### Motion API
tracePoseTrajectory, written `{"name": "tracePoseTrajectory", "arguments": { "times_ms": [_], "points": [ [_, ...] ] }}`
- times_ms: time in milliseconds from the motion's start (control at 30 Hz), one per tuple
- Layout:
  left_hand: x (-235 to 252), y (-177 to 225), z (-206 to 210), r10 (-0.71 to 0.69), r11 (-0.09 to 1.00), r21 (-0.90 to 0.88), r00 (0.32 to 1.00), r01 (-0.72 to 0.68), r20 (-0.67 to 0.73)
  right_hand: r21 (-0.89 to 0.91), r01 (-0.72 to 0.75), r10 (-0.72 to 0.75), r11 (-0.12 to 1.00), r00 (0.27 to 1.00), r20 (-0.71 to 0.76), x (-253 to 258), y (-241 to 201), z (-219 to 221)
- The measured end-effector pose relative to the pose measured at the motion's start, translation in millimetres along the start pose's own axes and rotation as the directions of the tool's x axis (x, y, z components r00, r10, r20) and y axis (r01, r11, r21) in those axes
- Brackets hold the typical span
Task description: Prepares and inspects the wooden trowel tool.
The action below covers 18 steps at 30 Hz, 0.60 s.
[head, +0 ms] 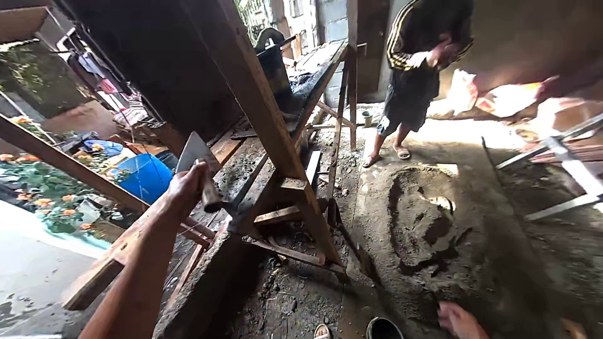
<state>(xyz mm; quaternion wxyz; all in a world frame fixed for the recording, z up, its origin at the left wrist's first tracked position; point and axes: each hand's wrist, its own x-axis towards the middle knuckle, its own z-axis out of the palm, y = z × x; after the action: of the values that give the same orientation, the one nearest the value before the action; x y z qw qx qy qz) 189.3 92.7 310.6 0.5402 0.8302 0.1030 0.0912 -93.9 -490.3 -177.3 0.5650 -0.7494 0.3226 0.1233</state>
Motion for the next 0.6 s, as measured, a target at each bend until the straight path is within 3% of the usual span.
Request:
{"name": "tracePoseTrajectory", "arguments": {
  "times_ms": [100, 167, 233, 333, 433, 500, 533, 567, 600],
  "points": [
    [56.3, -15.4, 12.6, 0.005, 0.998, 0.057, 1.0, -0.005, 0.007, -0.061, 0.295, -0.301, 0.954, 0.945, -0.132, 36.5, -179.8, -10.3],
    [79.4, -31.6, 12.0, 0.024, 0.98, 0.196, 0.999, -0.031, 0.037, -0.172, 0.468, -0.487, 0.867, 0.868, -0.094, 24.9, -317.8, -8.8],
    [96.4, -37.3, 9.6, 0.039, 0.979, 0.197, 0.996, -0.054, 0.078, -0.316, 0.589, -0.635, 0.744, 0.771, -0.06, 14.6, -440.5, 4.7],
    [100.9, -38.5, -10.5, 0.035, 0.983, 0.172, 0.99, -0.059, 0.139, -0.444, 0.71, -0.79, 0.547, 0.613, 0.005, 19.4, -579.9, 48.8],
    [86.4, -35.0, -36.5, 0.019, 0.987, 0.151, 0.983, -0.047, 0.181, -0.493, 0.785, -0.85, 0.376, 0.504, 0.153, 38.9, -686.0, 108.7],
    [71.7, -41.9, -56.8, 0.084, 0.985, 0.129, 0.97, -0.116, 0.229, -0.529, 0.812, -0.855, 0.247, 0.44, 0.275, 43.7, -731.4, 149.5],
    [63.4, -50.0, -67.2, 0.151, 0.977, 0.11, 0.958, -0.181, 0.243, -0.526, 0.817, -0.844, 0.235, 0.44, 0.307, 31.7, -743.9, 167.5],
    [54.2, -59.5, -77.4, 0.22, 0.966, 0.082, 0.943, -0.247, 0.25, -0.511, 0.81, -0.819, 0.288, 0.485, 0.307, 12.2, -750.2, 182.6],
    [43.1, -70.1, -87.0, 0.279, 0.954, 0.04, 0.928, -0.297, 0.248, -0.461, 0.781, -0.771, 0.422, 0.576, 0.271, -10.4, -751.6, 193.1]
  ]
}}
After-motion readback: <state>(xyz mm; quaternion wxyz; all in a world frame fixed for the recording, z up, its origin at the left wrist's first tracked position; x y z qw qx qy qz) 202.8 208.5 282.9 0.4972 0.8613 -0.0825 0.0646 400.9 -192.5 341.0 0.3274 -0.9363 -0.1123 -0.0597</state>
